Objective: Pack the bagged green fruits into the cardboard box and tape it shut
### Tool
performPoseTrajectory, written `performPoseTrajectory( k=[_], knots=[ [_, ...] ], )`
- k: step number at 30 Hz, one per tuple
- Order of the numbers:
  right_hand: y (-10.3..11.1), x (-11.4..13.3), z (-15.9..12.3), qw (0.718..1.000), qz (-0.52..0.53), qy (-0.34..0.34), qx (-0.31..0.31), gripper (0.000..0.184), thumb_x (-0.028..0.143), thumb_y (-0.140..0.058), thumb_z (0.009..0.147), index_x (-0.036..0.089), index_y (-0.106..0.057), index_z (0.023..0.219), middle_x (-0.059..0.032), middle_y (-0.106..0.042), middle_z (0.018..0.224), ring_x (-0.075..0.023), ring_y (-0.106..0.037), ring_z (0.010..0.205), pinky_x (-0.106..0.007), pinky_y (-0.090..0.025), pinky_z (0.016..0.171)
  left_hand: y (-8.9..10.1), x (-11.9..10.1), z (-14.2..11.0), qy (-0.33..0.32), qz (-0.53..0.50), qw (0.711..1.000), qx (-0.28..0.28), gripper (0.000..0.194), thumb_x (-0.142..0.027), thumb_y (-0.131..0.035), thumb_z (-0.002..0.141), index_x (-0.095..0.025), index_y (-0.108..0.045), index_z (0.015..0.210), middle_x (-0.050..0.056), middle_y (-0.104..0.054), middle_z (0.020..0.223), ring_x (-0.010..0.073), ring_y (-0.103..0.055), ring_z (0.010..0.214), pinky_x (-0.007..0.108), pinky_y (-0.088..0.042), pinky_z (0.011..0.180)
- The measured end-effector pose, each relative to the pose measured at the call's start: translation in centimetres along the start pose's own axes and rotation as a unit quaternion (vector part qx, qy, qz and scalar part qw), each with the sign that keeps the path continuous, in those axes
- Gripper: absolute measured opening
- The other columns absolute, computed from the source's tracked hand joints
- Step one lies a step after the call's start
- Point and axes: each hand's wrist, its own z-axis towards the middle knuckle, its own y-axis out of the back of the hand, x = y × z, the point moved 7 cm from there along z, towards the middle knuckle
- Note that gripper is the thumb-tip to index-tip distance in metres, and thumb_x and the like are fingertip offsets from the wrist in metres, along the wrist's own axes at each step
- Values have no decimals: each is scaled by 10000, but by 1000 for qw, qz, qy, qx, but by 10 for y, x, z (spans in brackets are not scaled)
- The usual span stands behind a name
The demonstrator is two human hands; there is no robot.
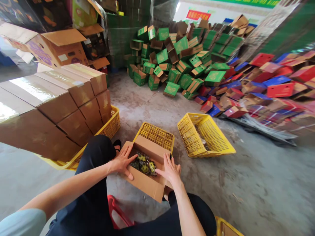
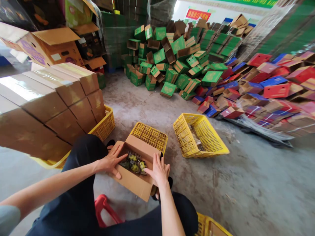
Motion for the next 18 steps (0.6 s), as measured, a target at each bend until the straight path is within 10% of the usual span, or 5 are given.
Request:
performPoseTrajectory(
  k=[11, 15, 18],
  knots=[
    [-9, 7, 11, 998, 42, -37, -26, 824, 379, -640, 918, 196, -277, 1635, -198, -312, 1671, -424, -305, 1509, -725, -266, 1148, -3, 2, -1, -19, -9, 999, -46, 1263, -933, -728, 560, -150, -533, 1532, 268, 7, 1725, 631, -74, 1519, 739, -200, 1176],
    [3, 17, -6, 988, 29, -39, -149, 731, 331, -505, 995, 164, -235, 1653, -185, -192, 1728, -430, -118, 1586, -785, -148, 1175, -1, 1, -4, -18, -25, 999, -41, 1261, -958, -698, 557, -168, -543, 1527, 235, 12, 1735, 625, -59, 1524, 724, -206, 1185],
    [23, 38, -24, 962, 78, 41, -259, 566, 328, -392, 1049, 121, -425, 1575, -198, -312, 1687, -361, -240, 1572, -646, -231, 1238, 1, 0, -6, -5, -45, 999, -25, 1255, -962, -682, 576, -186, -518, 1549, 209, 34, 1741, 614, -30, 1532, 709, -187, 1202]
  ],
)
